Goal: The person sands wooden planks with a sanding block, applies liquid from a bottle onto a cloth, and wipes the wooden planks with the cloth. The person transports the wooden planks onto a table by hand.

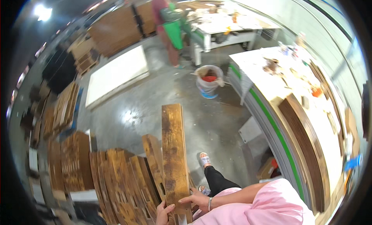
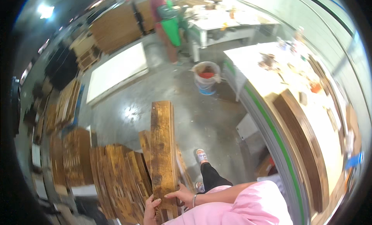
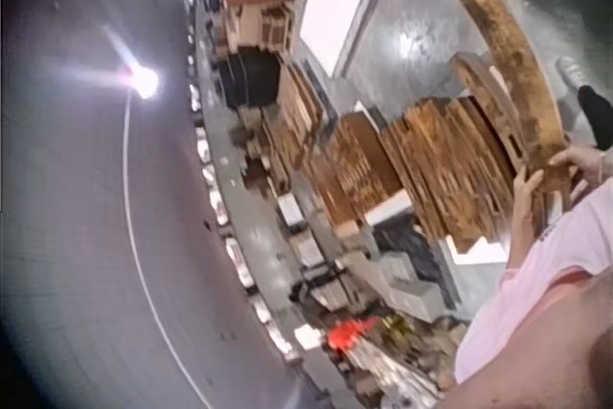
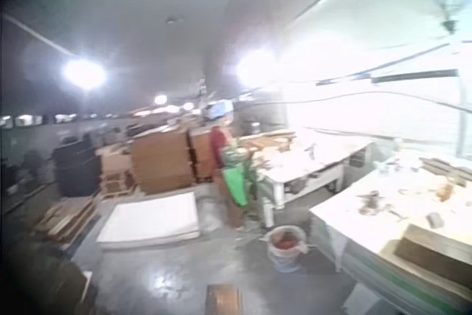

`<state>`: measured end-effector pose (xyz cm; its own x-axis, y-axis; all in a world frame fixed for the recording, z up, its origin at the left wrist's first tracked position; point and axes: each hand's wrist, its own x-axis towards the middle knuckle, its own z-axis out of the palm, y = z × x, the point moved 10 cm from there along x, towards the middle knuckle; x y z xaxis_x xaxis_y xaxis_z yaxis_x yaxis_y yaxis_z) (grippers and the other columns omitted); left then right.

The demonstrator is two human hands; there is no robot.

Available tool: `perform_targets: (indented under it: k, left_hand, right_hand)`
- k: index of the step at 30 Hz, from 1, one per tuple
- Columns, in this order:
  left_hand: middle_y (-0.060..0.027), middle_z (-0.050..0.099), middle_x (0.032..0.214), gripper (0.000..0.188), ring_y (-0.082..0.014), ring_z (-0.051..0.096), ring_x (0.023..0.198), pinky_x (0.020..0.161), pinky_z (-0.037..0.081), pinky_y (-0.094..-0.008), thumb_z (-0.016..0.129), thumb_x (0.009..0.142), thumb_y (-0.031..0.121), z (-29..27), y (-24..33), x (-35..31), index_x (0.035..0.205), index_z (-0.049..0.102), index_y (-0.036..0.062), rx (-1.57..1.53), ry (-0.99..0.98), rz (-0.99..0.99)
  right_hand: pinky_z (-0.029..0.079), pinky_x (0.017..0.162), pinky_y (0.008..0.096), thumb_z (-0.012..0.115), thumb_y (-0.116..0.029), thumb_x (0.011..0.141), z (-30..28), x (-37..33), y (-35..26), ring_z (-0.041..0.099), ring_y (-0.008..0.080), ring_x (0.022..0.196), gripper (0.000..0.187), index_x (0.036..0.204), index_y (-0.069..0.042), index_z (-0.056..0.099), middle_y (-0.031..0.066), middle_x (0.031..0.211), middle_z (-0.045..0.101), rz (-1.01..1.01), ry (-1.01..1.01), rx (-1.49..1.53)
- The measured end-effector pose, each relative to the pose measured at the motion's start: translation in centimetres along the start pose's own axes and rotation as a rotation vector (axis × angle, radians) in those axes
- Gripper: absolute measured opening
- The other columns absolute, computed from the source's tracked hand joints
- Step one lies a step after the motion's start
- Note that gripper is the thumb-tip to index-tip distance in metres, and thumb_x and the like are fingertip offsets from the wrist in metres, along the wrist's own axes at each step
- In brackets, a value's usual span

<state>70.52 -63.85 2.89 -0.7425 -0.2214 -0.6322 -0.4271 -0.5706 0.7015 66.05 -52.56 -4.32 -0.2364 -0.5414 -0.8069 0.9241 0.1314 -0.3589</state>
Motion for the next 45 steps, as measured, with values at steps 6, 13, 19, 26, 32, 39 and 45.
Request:
perform_targets:
  k: [6,13,19,26,32,39,45]
  left_hand:
    - [-0.0177,0.061,0.112,0.065,-0.0275,0.062,0.099,0.088,0.049,-0.0344,0.062,0.064,0.008,8.6,3.5,0.3,0.125,0.048,-0.0093,0.268,-0.232,0.07]
    - [-0.018,0.056,0.121,0.079,-0.0276,0.056,0.11,0.098,0.042,-0.0344,0.066,0.055,0.003,24.9,4.7,0.8,0.129,0.044,-0.0115,0.435,-0.65,0.139]
    - [-0.0168,0.057,0.12,0.085,-0.0265,0.058,0.107,0.097,0.045,-0.034,0.07,0.054,0.002,41.7,1.0,-2.1,0.133,0.04,-0.0106,0.579,-0.928,0.032]
    - [-0.0155,0.059,0.118,0.083,-0.0232,0.059,0.106,0.094,0.046,-0.0311,0.069,0.056,0.012,56.2,-8.6,-5.3,0.132,0.044,-0.0097,0.875,-1.25,-0.098]
    - [-0.0161,0.057,0.122,0.079,-0.0228,0.056,0.111,0.098,0.041,-0.0308,0.069,0.058,0.012,64.4,-16.2,-8.4,0.132,0.047,-0.0069,1.251,-1.578,-0.286]
    - [-0.0153,0.059,0.119,0.068,-0.0215,0.057,0.106,0.095,0.043,-0.031,0.066,0.07,0.019,71.4,-21.8,-12.1,0.13,0.047,-0.0085,1.512,-1.977,-0.384]
    - [-0.0154,0.06,0.117,0.064,-0.0219,0.058,0.105,0.095,0.043,-0.0308,0.065,0.073,0.022,74.2,-25.5,-14.2,0.128,0.049,-0.0085,1.637,-2.209,-0.462]
  right_hand:
    - [0.05,0.078,0.0368,0.078,-0.004,0.066,-2.5,-11.0,-6.9,0.057,0.0279,0.106,0.09,0.139,-0.003,0.026,0.0156,0.12,0.053,-0.379,0.038,0.261]
    - [0.048,0.084,0.0396,0.077,-0.001,0.063,-11.2,-19.7,-10.6,0.052,0.0256,0.113,0.091,0.139,-0.005,0.027,0.0128,0.121,0.052,-0.846,0.143,0.506]
    - [0.044,0.095,0.0339,0.077,-0.001,0.062,-21.3,-30.9,-11.9,0.055,0.0257,0.11,0.097,0.139,0.005,0.02,0.0173,0.119,0.052,-1.144,0.31,0.679]
    - [0.044,0.093,0.0323,0.077,-0.001,0.064,-31.8,-39.4,-6.5,0.056,0.0227,0.107,0.079,0.13,0.005,0.034,0.0138,0.115,0.055,-1.359,0.577,1.015]
    - [0.047,0.088,0.0358,0.072,-0.002,0.07,-35.6,-43.1,-2.5,0.058,0.0212,0.103,0.057,0.122,-0.003,0.048,0.0086,0.111,0.06,-1.472,0.742,1.337]
    - [0.051,0.074,0.0427,0.071,-0.012,0.075,-38.8,-44.6,-1.7,0.06,0.0226,0.099,0.042,0.113,0.001,0.058,0.0118,0.107,0.063,-1.542,0.846,1.66]
    - [0.051,0.072,0.042,0.073,-0.015,0.074,-40.5,-45.3,-1.0,0.061,0.0239,0.096,0.04,0.108,0.002,0.061,0.0124,0.103,0.063,-1.624,0.996,1.819]
